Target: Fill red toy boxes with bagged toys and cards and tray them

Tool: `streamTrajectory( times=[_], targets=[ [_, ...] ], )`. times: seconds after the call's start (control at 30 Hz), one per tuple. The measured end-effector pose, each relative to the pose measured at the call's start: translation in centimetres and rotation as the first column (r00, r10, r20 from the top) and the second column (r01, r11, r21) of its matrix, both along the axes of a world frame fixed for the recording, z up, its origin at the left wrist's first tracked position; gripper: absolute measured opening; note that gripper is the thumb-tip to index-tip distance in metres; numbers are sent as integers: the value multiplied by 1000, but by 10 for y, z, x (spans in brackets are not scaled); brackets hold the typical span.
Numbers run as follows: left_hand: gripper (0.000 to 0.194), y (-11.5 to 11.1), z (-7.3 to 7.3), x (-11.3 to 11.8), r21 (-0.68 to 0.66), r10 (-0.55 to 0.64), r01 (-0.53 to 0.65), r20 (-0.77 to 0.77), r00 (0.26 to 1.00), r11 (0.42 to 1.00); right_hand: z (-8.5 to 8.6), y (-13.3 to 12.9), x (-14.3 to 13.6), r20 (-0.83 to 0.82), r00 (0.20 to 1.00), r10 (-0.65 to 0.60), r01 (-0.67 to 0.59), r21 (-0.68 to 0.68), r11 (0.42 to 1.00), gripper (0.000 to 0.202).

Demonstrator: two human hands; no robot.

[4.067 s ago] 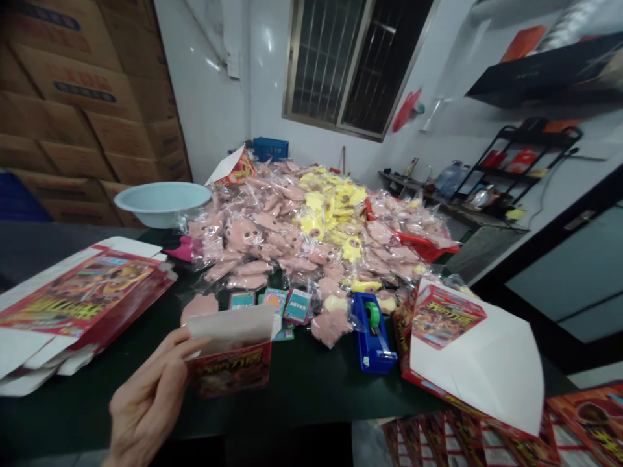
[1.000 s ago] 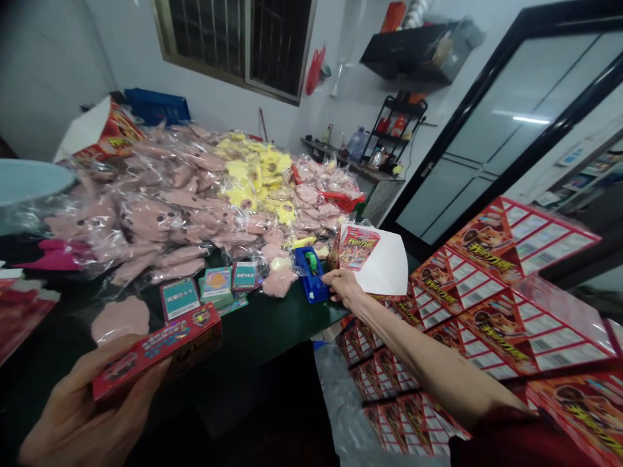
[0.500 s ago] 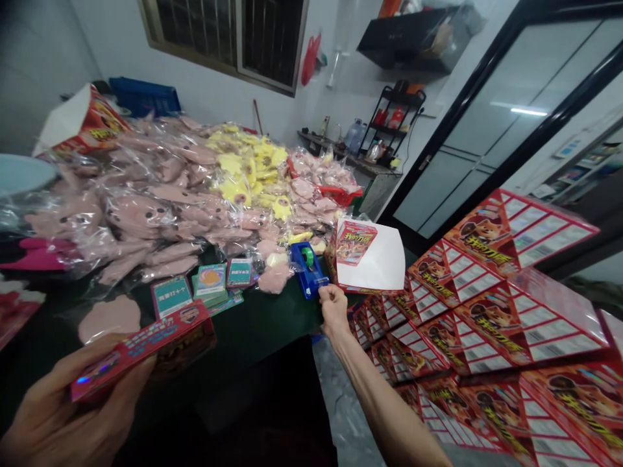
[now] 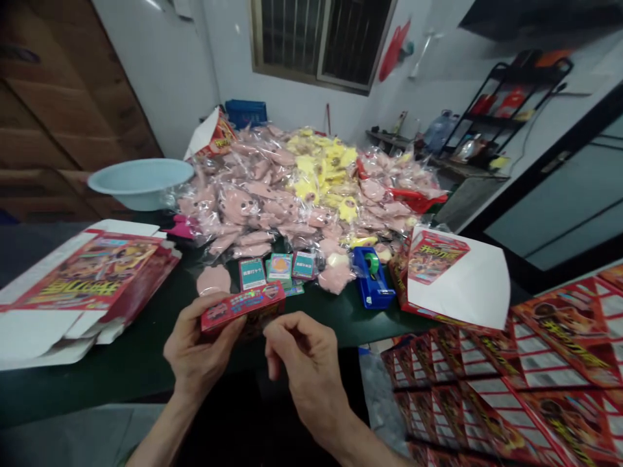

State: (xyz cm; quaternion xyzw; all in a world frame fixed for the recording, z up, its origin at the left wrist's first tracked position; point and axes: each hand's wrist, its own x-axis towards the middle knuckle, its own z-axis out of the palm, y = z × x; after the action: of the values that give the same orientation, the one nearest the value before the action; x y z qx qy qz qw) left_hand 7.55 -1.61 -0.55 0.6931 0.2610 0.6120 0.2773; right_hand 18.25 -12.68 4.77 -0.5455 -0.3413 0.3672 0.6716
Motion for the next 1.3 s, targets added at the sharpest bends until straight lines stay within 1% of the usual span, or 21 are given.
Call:
streamTrajectory(
  times=[0.07,0.1,0.17,0.3,0.4,0.5,0.6,0.7,0.83,1.03,1.17,1.3],
  targets=[
    [34,-2,-1,-1,3,-24,24,-5,1000,1000,4,14,-13,-144,989,45,-37,55,998,27],
    [34,-3,-2,-2,3,-38,38,-5,999,999,4,19,-16,-189,981,49,-37,64,997,28],
    [35,-5,-3,-3,5,-64,64,-10,998,998,1,25,-20,-226,974,33,-22,52,998,30],
    [36,-6,0,-6,47,-112,114,-29,993,992,-1,23,-23,-216,976,-11,14,14,1000,33],
    [37,-5,5,-9,119,-143,154,-94,985,981,1,20,-25,-185,982,-45,42,-19,999,34],
    [40,-4,10,-11,223,-124,168,-198,972,960,4,19,-26,-156,985,-73,67,-43,997,35],
    [35,-2,12,-12,282,-85,161,-266,960,946,4,19,-27,-148,985,-85,80,-38,996,35],
    [28,0,12,-12,278,-96,176,-279,956,944,3,21,-28,-155,985,-80,75,-38,996,33],
    [25,4,15,-12,248,-132,200,-268,954,948,-1,23,-27,-221,973,-60,46,-66,997,33],
    [26,10,22,-15,177,-245,305,-292,924,936,-7,28,-25,-289,957,-19,8,-38,999,35],
    [25,13,21,-16,152,-238,293,-303,923,944,-9,32,-22,-329,944,12,-22,-26,999,34],
    [24,15,19,-16,144,-217,273,-314,924,951,-12,34,-20,-442,895,54,-80,-40,996,34]
  ],
)
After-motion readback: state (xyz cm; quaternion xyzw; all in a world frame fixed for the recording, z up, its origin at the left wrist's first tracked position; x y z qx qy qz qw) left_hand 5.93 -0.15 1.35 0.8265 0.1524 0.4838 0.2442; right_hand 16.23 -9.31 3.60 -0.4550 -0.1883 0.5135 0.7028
